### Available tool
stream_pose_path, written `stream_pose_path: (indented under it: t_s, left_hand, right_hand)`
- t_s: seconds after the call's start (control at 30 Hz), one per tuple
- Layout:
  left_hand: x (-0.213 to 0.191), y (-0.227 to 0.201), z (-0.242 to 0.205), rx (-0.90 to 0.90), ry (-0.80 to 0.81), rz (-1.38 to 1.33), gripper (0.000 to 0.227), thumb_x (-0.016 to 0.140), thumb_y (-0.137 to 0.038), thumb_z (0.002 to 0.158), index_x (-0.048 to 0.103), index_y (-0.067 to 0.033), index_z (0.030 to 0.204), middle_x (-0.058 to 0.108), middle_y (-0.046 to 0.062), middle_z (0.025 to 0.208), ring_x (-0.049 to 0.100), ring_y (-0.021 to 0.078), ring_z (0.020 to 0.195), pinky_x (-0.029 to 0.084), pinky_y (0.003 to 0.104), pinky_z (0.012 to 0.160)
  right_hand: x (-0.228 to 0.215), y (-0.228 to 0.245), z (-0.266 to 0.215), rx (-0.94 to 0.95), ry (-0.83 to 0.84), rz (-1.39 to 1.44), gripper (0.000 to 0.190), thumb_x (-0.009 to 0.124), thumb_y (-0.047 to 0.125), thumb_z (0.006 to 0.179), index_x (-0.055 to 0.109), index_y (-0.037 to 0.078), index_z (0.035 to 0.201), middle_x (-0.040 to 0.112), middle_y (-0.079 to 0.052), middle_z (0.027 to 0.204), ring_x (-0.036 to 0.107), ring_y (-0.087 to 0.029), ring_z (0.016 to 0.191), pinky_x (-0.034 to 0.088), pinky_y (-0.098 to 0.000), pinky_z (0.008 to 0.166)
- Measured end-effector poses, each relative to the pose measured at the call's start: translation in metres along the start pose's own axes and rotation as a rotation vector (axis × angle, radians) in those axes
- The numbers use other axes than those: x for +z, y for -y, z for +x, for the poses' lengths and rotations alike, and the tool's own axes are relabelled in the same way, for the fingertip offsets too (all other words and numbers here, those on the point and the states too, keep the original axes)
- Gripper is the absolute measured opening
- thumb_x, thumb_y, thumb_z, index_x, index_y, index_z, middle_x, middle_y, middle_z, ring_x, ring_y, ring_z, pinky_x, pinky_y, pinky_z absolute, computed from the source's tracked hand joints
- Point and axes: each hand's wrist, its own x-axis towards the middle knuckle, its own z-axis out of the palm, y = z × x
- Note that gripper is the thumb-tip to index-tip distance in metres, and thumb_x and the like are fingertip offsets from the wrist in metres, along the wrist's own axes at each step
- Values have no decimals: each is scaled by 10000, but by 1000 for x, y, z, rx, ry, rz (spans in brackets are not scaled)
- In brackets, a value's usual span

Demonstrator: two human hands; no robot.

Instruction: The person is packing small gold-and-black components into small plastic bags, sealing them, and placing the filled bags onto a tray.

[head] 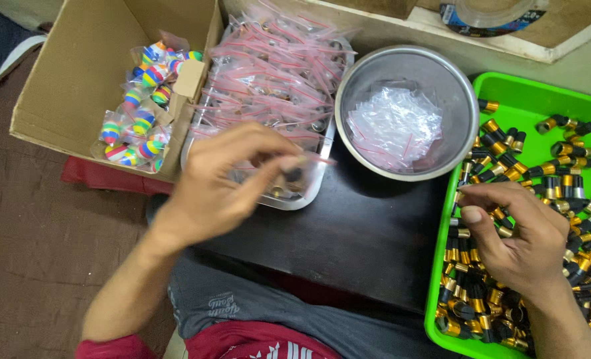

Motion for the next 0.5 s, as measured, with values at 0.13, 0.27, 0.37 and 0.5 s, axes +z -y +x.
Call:
stream_pose_path:
  t_s: [0.13, 0.27, 0.37, 0.5]
  left_hand:
    - [-30, 19, 0, -36, -30, 218, 56, 694, -29, 1015, 711, 20, 1034, 738, 109, 943, 643, 185, 777, 507, 312, 731]
    - [-39, 35, 9, -168, -45, 185, 70, 663, -54, 1063, 703, 4, 1056, 728, 61, 888, 648, 125, 769, 513, 264, 729]
    - [-33, 48, 17, -185, -29, 105, 74, 639, -46, 1060, 679, 15, 1046, 732, 86, 864, 719, 148, 740, 552, 258, 724]
    - [-32, 85, 16, -163, 31, 345, 153, 686, -89, 1031, 665, -20, 1166, 740, 88, 1007, 666, 219, 859, 504, 343, 743]
  right_hand:
    - [0, -3, -1, 2, 21, -38, 215, 627, 114, 1029, 710, -80, 1072, 729, -169, 934, 706, -263, 843, 544, -361, 797]
    - [3, -9, -3, 14, 13, -62, 200, 625, 107, 1043, 718, -69, 1064, 733, -162, 944, 708, -263, 854, 528, -351, 805]
    - [2, -11, -3, 22, 28, -68, 238, 629, 151, 1029, 726, -62, 1072, 741, -169, 968, 722, -276, 872, 556, -371, 803]
    - [2, -9, -2, 15, 38, -63, 236, 627, 148, 1025, 723, -63, 1071, 737, -165, 944, 719, -268, 846, 553, -363, 776]
